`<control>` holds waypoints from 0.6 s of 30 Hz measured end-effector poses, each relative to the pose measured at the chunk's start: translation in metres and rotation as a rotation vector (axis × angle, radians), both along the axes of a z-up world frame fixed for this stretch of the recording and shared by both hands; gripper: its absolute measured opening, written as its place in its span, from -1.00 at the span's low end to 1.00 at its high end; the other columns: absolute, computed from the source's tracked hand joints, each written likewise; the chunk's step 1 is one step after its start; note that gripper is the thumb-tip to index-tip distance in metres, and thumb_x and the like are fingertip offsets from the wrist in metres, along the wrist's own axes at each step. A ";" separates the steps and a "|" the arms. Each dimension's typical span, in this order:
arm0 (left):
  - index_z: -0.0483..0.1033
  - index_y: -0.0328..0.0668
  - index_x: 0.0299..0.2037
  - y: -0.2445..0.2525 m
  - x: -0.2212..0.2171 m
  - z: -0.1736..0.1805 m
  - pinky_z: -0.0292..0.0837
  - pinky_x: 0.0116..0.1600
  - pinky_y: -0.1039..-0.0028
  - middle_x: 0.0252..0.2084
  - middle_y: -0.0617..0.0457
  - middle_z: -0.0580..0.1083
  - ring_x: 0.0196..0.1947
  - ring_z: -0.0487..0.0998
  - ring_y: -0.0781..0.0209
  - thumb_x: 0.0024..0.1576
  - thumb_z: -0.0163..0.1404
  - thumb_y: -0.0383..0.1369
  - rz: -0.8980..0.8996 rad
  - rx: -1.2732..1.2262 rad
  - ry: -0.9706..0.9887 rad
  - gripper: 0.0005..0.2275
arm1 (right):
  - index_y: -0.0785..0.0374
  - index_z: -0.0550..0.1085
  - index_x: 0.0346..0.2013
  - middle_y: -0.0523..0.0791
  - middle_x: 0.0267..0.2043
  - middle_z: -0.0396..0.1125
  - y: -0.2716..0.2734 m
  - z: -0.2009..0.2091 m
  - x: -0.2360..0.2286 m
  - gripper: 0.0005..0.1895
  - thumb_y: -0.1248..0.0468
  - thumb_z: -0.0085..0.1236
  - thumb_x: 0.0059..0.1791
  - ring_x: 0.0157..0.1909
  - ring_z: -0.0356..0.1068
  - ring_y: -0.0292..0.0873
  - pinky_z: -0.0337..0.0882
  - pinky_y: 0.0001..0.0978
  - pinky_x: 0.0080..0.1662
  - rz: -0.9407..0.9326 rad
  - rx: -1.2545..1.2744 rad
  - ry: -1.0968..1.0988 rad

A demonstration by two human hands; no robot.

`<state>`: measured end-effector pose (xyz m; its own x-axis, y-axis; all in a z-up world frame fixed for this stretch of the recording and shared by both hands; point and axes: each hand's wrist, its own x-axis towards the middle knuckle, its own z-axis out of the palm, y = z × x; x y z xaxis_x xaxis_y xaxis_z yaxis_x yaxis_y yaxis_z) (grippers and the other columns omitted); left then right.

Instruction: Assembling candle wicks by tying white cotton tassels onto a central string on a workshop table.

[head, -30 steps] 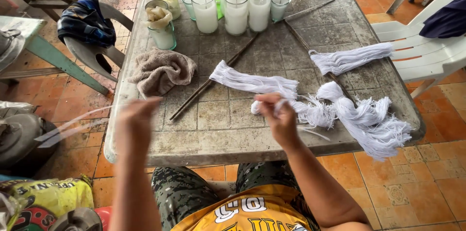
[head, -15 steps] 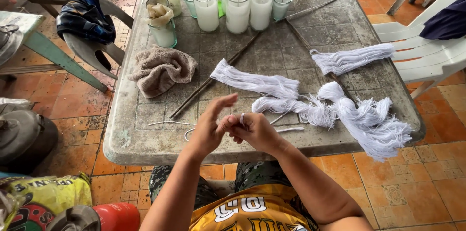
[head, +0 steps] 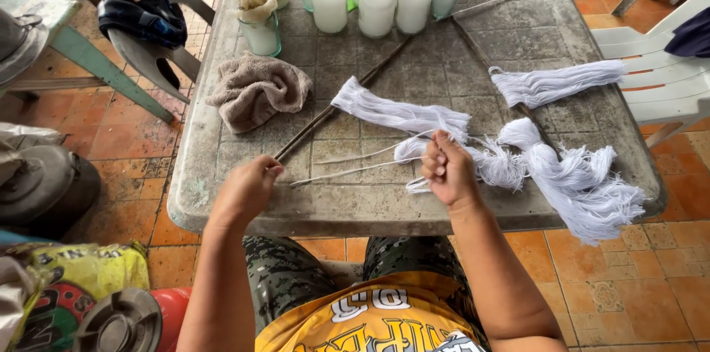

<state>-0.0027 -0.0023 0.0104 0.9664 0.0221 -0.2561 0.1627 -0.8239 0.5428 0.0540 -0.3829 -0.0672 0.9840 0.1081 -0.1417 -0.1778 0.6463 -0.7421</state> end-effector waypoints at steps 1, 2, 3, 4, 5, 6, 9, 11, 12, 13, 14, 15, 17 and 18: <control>0.59 0.07 -0.05 0.007 -0.002 -0.001 0.50 0.01 -0.04 -0.19 -0.14 0.60 -0.13 0.61 -0.28 0.25 -0.05 -0.18 0.048 0.074 -0.110 -0.80 | 0.02 0.44 -0.27 -0.32 -0.65 -0.12 -0.003 0.001 -0.001 -0.83 0.17 -0.07 0.18 -0.71 -0.04 -0.44 -0.09 -0.68 -0.61 0.013 0.024 0.024; 0.61 0.19 -0.07 0.015 -0.002 -0.001 0.55 -0.04 0.05 -0.22 0.04 0.59 -0.18 0.64 -0.15 0.20 0.06 -0.17 0.098 0.150 -0.226 -0.85 | 0.01 0.44 -0.29 -0.35 -0.64 -0.13 -0.004 0.003 0.002 -0.82 0.15 -0.06 0.18 -0.71 -0.06 -0.47 -0.11 -0.70 -0.61 0.030 0.049 0.042; 0.61 0.19 -0.07 0.018 -0.006 -0.005 0.55 -0.04 0.05 -0.22 0.04 0.59 -0.18 0.64 -0.15 0.20 0.06 -0.17 0.107 0.155 -0.223 -0.85 | 0.01 0.44 -0.29 -0.35 -0.64 -0.13 -0.004 0.001 0.002 -0.82 0.15 -0.06 0.18 -0.71 -0.06 -0.47 -0.11 -0.70 -0.61 0.040 0.052 0.044; 0.62 0.21 -0.12 0.019 -0.008 -0.010 0.56 -0.10 0.12 -0.23 0.12 0.57 -0.23 0.64 -0.04 0.18 0.11 -0.19 0.136 0.148 -0.347 -0.89 | 0.02 0.47 -0.23 -0.35 -0.62 -0.13 -0.006 0.001 0.003 -0.83 0.17 -0.07 0.18 -0.69 -0.05 -0.47 -0.09 -0.72 -0.60 0.052 0.066 0.039; 0.64 0.23 -0.18 0.020 -0.010 -0.014 0.58 -0.15 0.19 -0.24 0.20 0.54 -0.28 0.63 0.07 0.17 0.16 -0.21 0.166 0.141 -0.470 -0.93 | 0.03 0.50 -0.17 -0.35 -0.60 -0.13 -0.008 0.001 0.004 -0.83 0.18 -0.07 0.19 -0.68 -0.05 -0.48 -0.08 -0.73 -0.59 0.065 0.080 0.033; 0.64 0.23 -0.18 0.017 -0.009 -0.019 0.58 -0.15 0.19 -0.24 0.20 0.54 -0.28 0.63 0.07 0.17 0.16 -0.21 0.172 0.141 -0.466 -0.93 | 0.03 0.50 -0.17 -0.35 -0.60 -0.13 -0.010 -0.002 0.005 -0.83 0.18 -0.07 0.19 -0.68 -0.05 -0.48 -0.08 -0.73 -0.59 0.071 0.078 0.037; 0.66 0.24 -0.27 0.006 -0.002 -0.034 0.56 -0.23 0.23 -0.35 0.21 0.50 -0.36 0.62 0.07 0.12 0.23 -0.25 0.112 0.047 -0.582 -0.96 | 0.03 0.53 -0.14 -0.34 -0.61 -0.12 -0.013 -0.009 0.008 -0.81 0.18 -0.08 0.18 -0.69 -0.05 -0.48 -0.07 -0.72 -0.61 0.089 0.121 0.030; 0.67 0.22 -0.25 -0.005 0.007 -0.046 0.56 -0.22 0.20 -0.34 0.17 0.50 -0.32 0.62 0.01 0.10 0.23 -0.26 0.020 0.000 -0.591 -0.94 | 0.01 0.54 -0.12 -0.34 -0.62 -0.12 -0.012 -0.008 0.008 -0.80 0.17 -0.08 0.18 -0.69 -0.05 -0.48 -0.08 -0.72 -0.60 0.072 0.110 0.018; 0.67 0.22 -0.25 -0.016 0.011 -0.043 0.56 -0.22 0.20 -0.34 0.17 0.50 -0.32 0.62 0.01 0.10 0.23 -0.26 0.022 -0.001 -0.590 -0.94 | 0.01 0.54 -0.12 -0.34 -0.62 -0.12 -0.012 -0.009 0.009 -0.80 0.17 -0.08 0.18 -0.69 -0.05 -0.48 -0.08 -0.72 -0.60 0.075 0.109 0.019; 0.64 0.24 -0.23 -0.026 0.015 -0.039 0.56 -0.19 0.14 -0.31 0.17 0.50 -0.29 0.61 -0.04 0.12 0.20 -0.22 -0.005 0.019 -0.551 -0.93 | 0.02 0.54 -0.11 -0.34 -0.61 -0.12 -0.013 -0.010 0.009 -0.80 0.18 -0.08 0.18 -0.68 -0.05 -0.48 -0.08 -0.72 -0.60 0.079 0.115 0.015; 0.62 0.26 -0.21 -0.037 0.019 -0.036 0.57 -0.17 0.07 -0.28 0.17 0.49 -0.26 0.60 -0.10 0.13 0.17 -0.17 -0.033 0.039 -0.512 -0.93 | 0.03 0.55 -0.10 -0.34 -0.60 -0.13 -0.013 -0.011 0.010 -0.79 0.18 -0.08 0.18 -0.67 -0.05 -0.49 -0.09 -0.73 -0.60 0.083 0.120 0.010; 0.62 0.26 -0.21 -0.042 0.021 -0.036 0.57 -0.17 0.07 -0.28 0.17 0.49 -0.26 0.60 -0.10 0.13 0.17 -0.17 -0.031 0.037 -0.511 -0.93 | 0.03 0.55 -0.10 -0.34 -0.60 -0.13 -0.014 -0.012 0.009 -0.79 0.18 -0.08 0.18 -0.67 -0.05 -0.49 -0.09 -0.73 -0.60 0.085 0.118 0.010; 0.61 0.26 -0.21 -0.052 0.029 -0.032 0.60 -0.10 0.07 -0.27 0.15 0.47 -0.21 0.60 -0.09 0.12 0.13 -0.16 -0.084 0.157 -0.409 -0.90 | 0.04 0.55 -0.08 -0.35 -0.60 -0.14 -0.014 -0.012 0.010 -0.78 0.18 -0.09 0.19 -0.68 -0.06 -0.49 -0.10 -0.72 -0.61 0.081 0.118 0.012; 0.61 0.26 -0.21 -0.055 0.031 -0.033 0.60 -0.10 0.07 -0.27 0.15 0.47 -0.21 0.60 -0.09 0.12 0.13 -0.16 -0.087 0.159 -0.410 -0.90 | 0.04 0.55 -0.08 -0.35 -0.60 -0.14 -0.013 -0.011 0.009 -0.78 0.18 -0.09 0.19 -0.68 -0.06 -0.49 -0.10 -0.72 -0.61 0.078 0.121 0.011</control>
<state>0.0281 -0.0576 -0.0225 0.9873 -0.0559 0.1488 -0.1135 -0.9033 0.4138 0.0633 -0.3963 -0.0778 0.9704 0.2013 -0.1337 -0.2389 0.7145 -0.6576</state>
